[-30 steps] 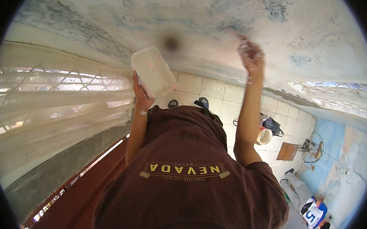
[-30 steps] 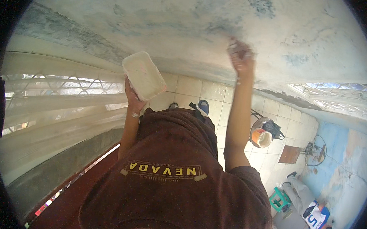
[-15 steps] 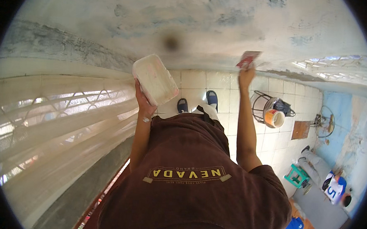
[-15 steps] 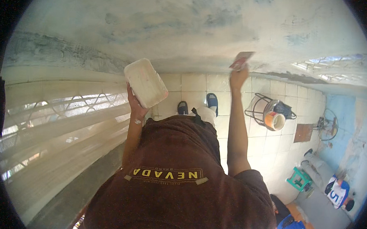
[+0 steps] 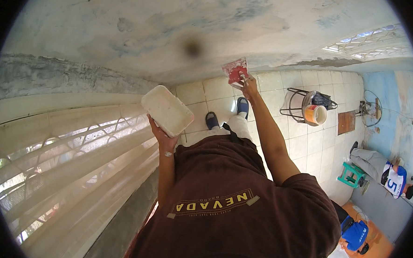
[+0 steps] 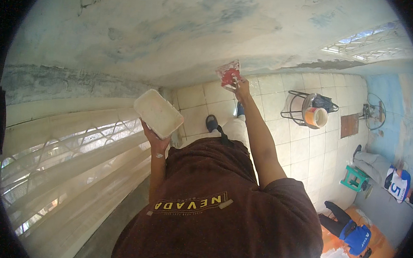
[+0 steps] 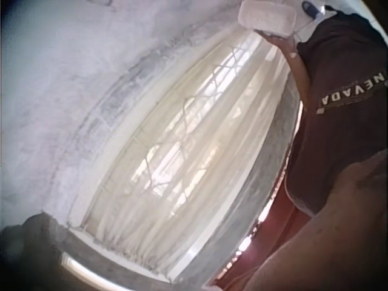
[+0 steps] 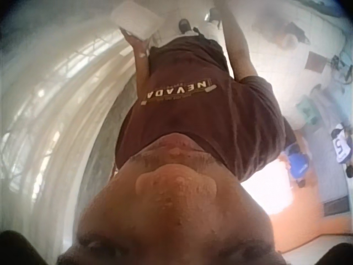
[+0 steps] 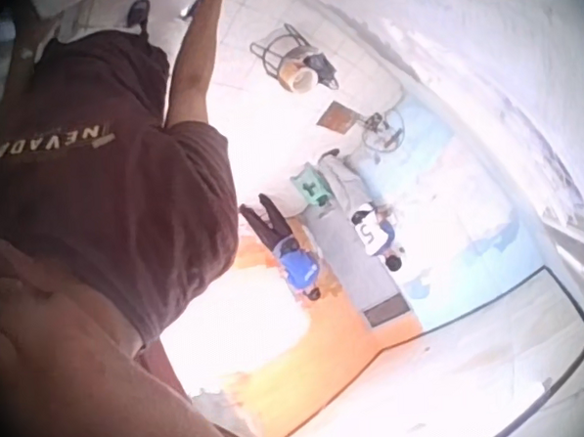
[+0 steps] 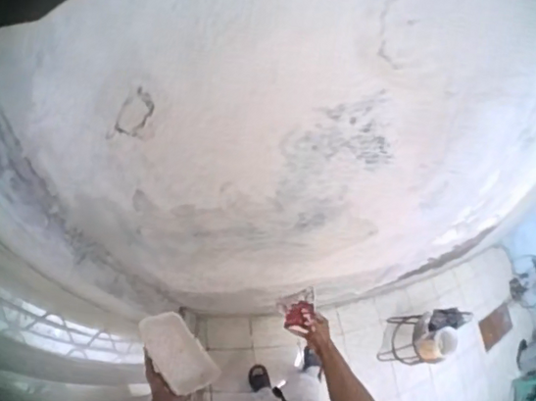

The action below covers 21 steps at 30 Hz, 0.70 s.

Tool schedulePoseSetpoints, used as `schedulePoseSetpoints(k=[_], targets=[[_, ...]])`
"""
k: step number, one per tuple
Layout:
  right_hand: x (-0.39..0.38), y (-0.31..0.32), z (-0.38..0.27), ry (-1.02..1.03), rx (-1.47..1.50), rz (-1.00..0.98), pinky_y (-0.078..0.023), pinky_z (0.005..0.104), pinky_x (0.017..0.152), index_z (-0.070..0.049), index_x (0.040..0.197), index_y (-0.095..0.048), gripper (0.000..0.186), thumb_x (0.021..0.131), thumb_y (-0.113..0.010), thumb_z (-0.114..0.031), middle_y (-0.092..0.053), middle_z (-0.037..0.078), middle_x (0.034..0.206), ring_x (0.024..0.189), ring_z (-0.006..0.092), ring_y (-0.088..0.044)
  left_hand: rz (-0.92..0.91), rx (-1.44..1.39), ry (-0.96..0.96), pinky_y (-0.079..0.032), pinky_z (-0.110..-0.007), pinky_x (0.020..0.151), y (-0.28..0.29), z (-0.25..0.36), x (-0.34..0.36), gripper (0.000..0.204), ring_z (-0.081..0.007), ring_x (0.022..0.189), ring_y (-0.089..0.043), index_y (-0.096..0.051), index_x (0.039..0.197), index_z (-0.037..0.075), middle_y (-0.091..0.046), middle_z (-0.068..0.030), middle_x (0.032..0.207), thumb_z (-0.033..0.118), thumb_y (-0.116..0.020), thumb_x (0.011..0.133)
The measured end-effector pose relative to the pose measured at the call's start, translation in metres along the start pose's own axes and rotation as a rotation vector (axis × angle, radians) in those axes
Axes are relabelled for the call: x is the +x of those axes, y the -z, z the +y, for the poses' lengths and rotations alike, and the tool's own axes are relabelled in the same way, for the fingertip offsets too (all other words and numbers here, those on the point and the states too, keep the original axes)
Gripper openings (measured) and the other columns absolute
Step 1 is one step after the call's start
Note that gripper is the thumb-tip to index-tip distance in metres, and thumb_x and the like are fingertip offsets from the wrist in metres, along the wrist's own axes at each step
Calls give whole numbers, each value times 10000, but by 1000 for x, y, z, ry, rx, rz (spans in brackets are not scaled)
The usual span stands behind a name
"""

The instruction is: The person applies plaster to a wall and ceiling using a spreader and a plastic container.

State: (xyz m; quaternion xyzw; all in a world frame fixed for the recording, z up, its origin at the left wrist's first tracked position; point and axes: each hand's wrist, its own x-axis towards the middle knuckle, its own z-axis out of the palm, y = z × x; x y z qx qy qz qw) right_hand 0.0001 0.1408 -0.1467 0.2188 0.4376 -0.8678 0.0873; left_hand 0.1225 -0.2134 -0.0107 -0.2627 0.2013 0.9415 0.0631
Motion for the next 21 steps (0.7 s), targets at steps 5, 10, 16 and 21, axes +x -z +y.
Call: schedulePoseSetpoints(k=[5, 10, 16, 21], targets=[[-54, -38, -25, 10, 122, -133, -605, 391, 860, 29, 1157, -543, 352, 940, -644, -229, -635, 124, 1075, 975, 230, -675, 6, -34, 29, -376, -529, 1073, 6, 2, 2, 652, -284, 1292, -464, -430, 1420, 195, -475, -51, 1424, 617, -484, 926], [-103, -72, -39, 102, 329, -187, -534, 424, 999, 37, 1145, -543, 313, 990, -556, -234, -626, 152, 1124, 1051, 250, -647, -48, 64, 51, -381, -511, 1077, 4, -10, 23, 671, -282, 1297, -465, -400, 1442, 178, -462, -61, 1439, 606, -483, 933], [-153, -103, -87, 61, 345, -330, -454, 444, 1072, 61, 1215, -585, 455, 976, -564, -326, -520, 237, 1350, 1189, 380, -565, -329, 323, -39, -393, -512, 1073, -41, -36, 23, 711, -281, 1303, -469, -375, 1456, 137, -462, -90, 1440, 609, -477, 934], [-169, -116, -91, 395, -145, -256, -473, 387, 1041, 65, 1293, -522, 442, 880, -659, -15, -558, 208, 1302, 1216, 329, -555, -256, 146, 290, -431, -495, 1051, -67, -49, 22, 623, -267, 1267, -510, -400, 1437, 140, -492, -100, 1400, 560, -421, 977]])
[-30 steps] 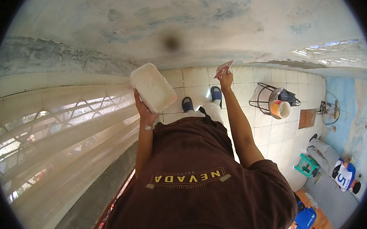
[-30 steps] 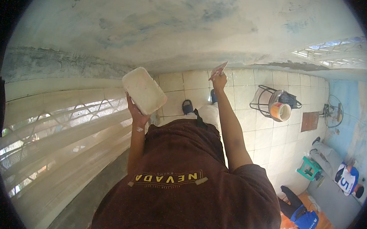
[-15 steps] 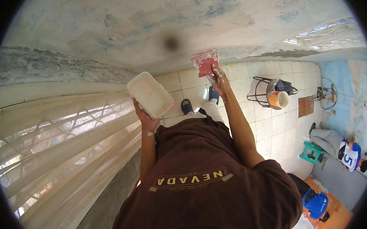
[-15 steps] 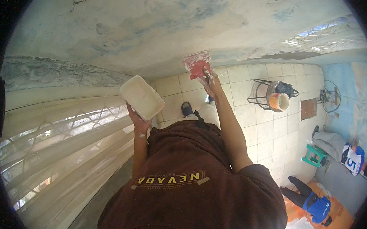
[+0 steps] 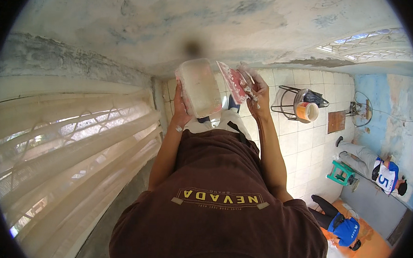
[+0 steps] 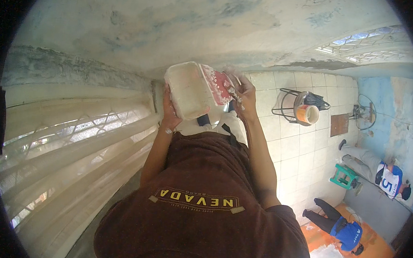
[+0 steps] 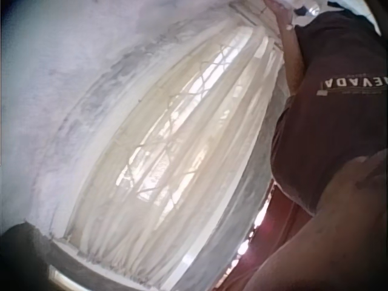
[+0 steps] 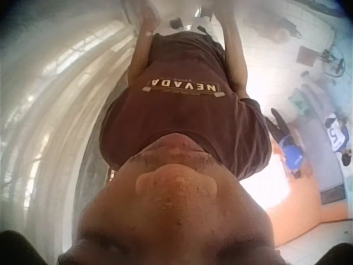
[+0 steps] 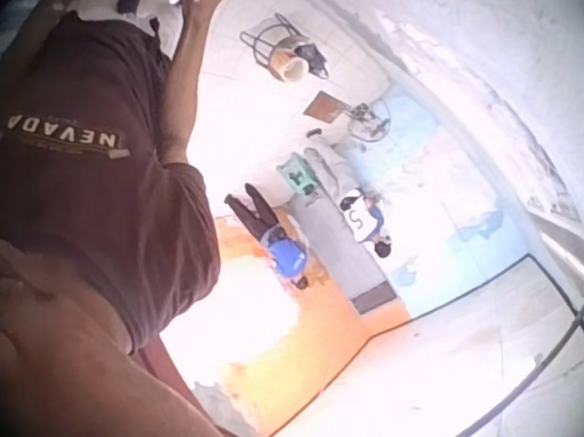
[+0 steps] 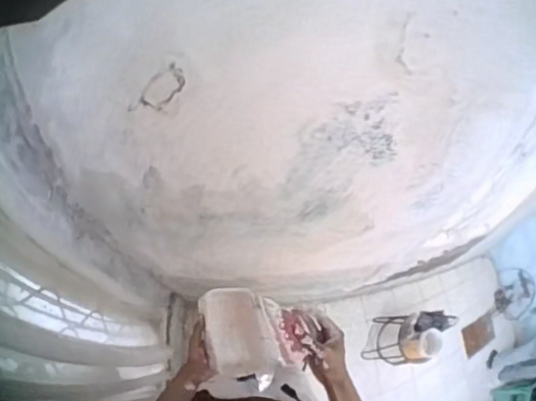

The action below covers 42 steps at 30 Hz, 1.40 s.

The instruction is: The person applies plaster to a wall and ceiling using a spreader and a plastic container.

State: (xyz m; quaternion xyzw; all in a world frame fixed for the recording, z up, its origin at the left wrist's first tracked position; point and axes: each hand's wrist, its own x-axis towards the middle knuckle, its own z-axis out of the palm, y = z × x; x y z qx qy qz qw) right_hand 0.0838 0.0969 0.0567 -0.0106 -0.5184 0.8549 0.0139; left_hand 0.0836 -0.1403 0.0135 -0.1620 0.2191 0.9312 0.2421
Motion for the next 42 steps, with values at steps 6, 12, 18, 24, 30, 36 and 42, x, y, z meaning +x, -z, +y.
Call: schedulePoseSetpoints(k=[6, 12, 18, 24, 30, 36, 42], targets=[[-2, -11, -11, -45, 27, 121, -523, 321, 956, 49, 1351, -429, 507, 900, -651, -18, -612, 153, 1186, 1114, 207, -610, 18, 59, -3, -451, -430, 1044, 13, -20, 8, 623, -267, 1221, -556, -409, 1432, 86, -532, -133, 1370, 531, -395, 996], [2, -3, 3, -196, 9, 105, -508, 241, 754, 19, 1133, -559, 305, 969, -620, -230, -653, 30, 949, 841, 86, -614, -19, 81, 41, -459, -426, 1036, 13, -27, 2, 626, -258, 1214, -560, -388, 1442, 77, -527, -129, 1372, 524, -381, 1004], [10, 2, 17, -241, -169, 167, -461, 220, 687, 8, 1043, -609, 346, 972, -613, -330, -623, 8, 890, 776, 60, -554, -76, 177, -18, -436, -397, 1056, 11, -38, 8, 618, -247, 1223, -549, -390, 1438, 60, -531, -116, 1363, 507, -382, 1011], [37, 22, 19, -143, -228, 336, -459, 223, 616, 14, 1020, -632, 283, 988, -588, -264, -652, 24, 859, 691, 67, -576, -82, 429, 77, -419, -369, 1049, 33, -50, 12, 662, -229, 1242, -523, -347, 1450, 23, -491, -113, 1400, 508, -417, 1005], [68, 49, -4, 126, -72, 485, -479, 252, 631, 17, 1062, -586, 242, 966, -615, -203, -635, 37, 894, 715, 87, -575, -27, 565, 93, -402, -363, 1065, 36, -53, 15, 684, -229, 1266, -499, -320, 1465, 20, -461, -127, 1427, 521, -401, 1006], [13, 0, -50, 443, -664, 423, -481, 279, 753, 16, 1078, -495, 131, 954, -528, -3, -590, 91, 940, 912, 135, -598, -37, 348, 41, -413, -392, 1075, 1, -35, 14, 649, -259, 1284, -494, -303, 1484, 42, -455, -154, 1430, 495, -354, 1023], [10, -4, -21, 704, -1337, -53, -342, 497, 1110, -46, 1173, -623, 478, 731, -550, 120, -563, 97, 1364, 1298, 312, -493, -106, 400, 76, -414, -387, 1071, -5, -32, 22, 661, -252, 1276, -510, -298, 1491, 48, -466, -150, 1433, 509, -344, 1020]])
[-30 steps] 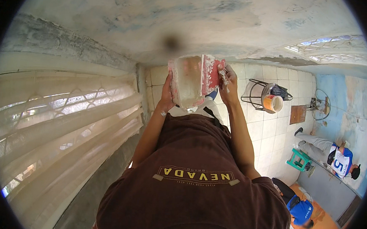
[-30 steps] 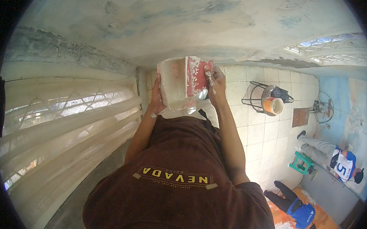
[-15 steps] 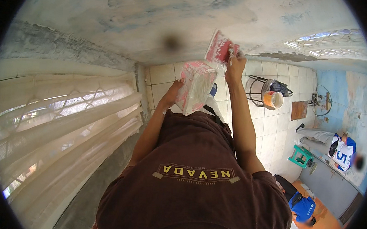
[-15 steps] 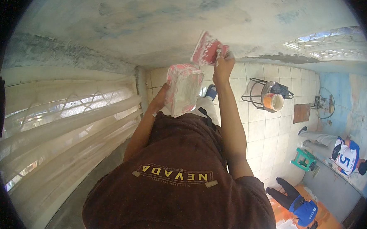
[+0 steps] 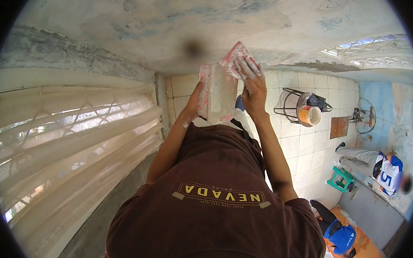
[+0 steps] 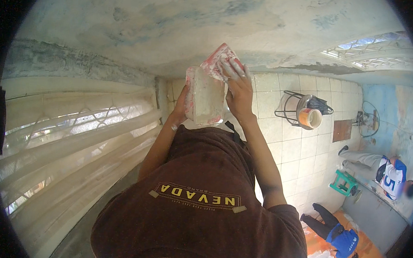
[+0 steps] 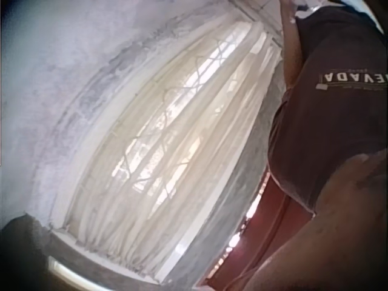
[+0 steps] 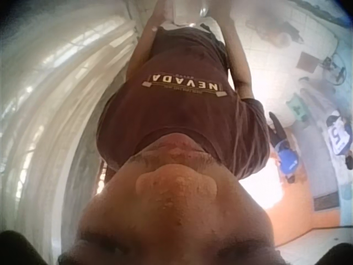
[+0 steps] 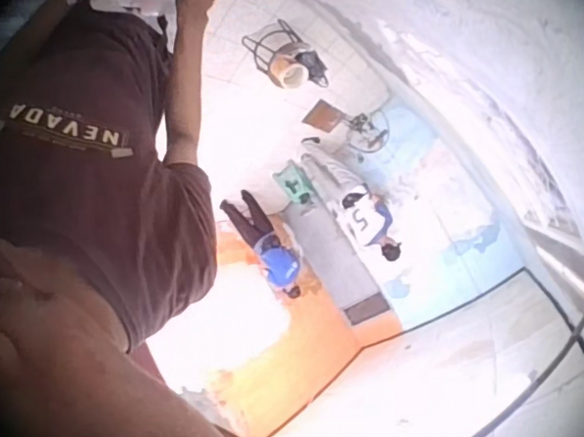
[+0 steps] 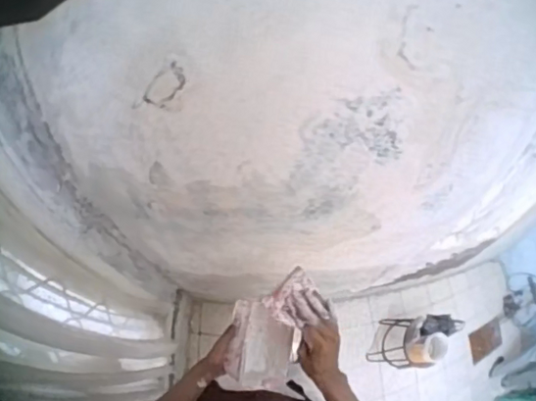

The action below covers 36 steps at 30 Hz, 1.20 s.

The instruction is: The person applies plaster to a wall and ceiling using a spreader and a plastic container.

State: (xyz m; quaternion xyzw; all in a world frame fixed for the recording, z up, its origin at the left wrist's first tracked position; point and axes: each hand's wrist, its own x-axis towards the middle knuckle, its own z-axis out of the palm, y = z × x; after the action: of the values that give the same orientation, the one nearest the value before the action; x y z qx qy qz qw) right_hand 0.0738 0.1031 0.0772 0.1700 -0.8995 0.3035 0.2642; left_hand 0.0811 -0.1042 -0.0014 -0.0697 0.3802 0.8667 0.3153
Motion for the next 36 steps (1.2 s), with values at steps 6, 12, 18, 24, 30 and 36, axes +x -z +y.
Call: schedulePoseSetpoints(k=[6, 12, 18, 24, 30, 36], targets=[[-19, -11, -11, -82, 83, -116, -289, 513, 1146, -43, 1077, -662, 421, 698, -552, 103, -549, 66, 1387, 1342, 315, -441, -12, -38, -57, -430, -402, 1058, -8, 2, 4, 671, -261, 1259, -527, -314, 1484, 44, -487, -160, 1413, 525, -332, 1016], [-27, -4, -37, 50, 235, -307, -334, 491, 1123, -54, 1061, -678, 412, 715, -533, 116, -584, 88, 1345, 1310, 311, -486, -26, -238, -52, -434, -439, 1055, -23, 28, -1, 741, -275, 1215, -550, -376, 1456, 68, -514, -152, 1375, 629, -336, 974], [-18, 15, -44, -640, 823, 37, -507, 339, 886, 10, 1025, -670, 147, 906, -585, 14, -690, 103, 1068, 991, 197, -649, 38, -236, -121, -451, -440, 1041, -5, 24, 4, 672, -270, 1242, -541, -373, 1459, 87, -512, -143, 1390, 571, -352, 993], [-3, 13, -15, -953, 1335, 263, -530, 299, 822, 55, 1110, -609, 289, 916, -674, -149, -659, 108, 1068, 929, 157, -648, 110, -238, -149, -441, -440, 1053, 6, 21, 0, 610, -269, 1243, -532, -377, 1445, 93, -513, -140, 1378, 520, -369, 1010], [-31, -3, 15, -1004, 1632, 355, -522, 337, 896, 30, 1169, -561, 300, 924, -645, -122, -621, 115, 1123, 1030, 210, -622, 201, -207, -219, -435, -459, 1057, 24, 22, -9, 621, -277, 1283, -487, -341, 1464, 123, -465, -123, 1419, 538, -374, 1003], [-65, -49, 66, -1247, 1656, 227, -545, 354, 851, -39, 1157, -561, 232, 954, -601, -143, -620, 83, 1077, 1008, 194, -620, 262, -262, -213, -420, -472, 1063, 46, 17, -18, 678, -288, 1298, -467, -311, 1483, 125, -434, -111, 1450, 563, -423, 979]])
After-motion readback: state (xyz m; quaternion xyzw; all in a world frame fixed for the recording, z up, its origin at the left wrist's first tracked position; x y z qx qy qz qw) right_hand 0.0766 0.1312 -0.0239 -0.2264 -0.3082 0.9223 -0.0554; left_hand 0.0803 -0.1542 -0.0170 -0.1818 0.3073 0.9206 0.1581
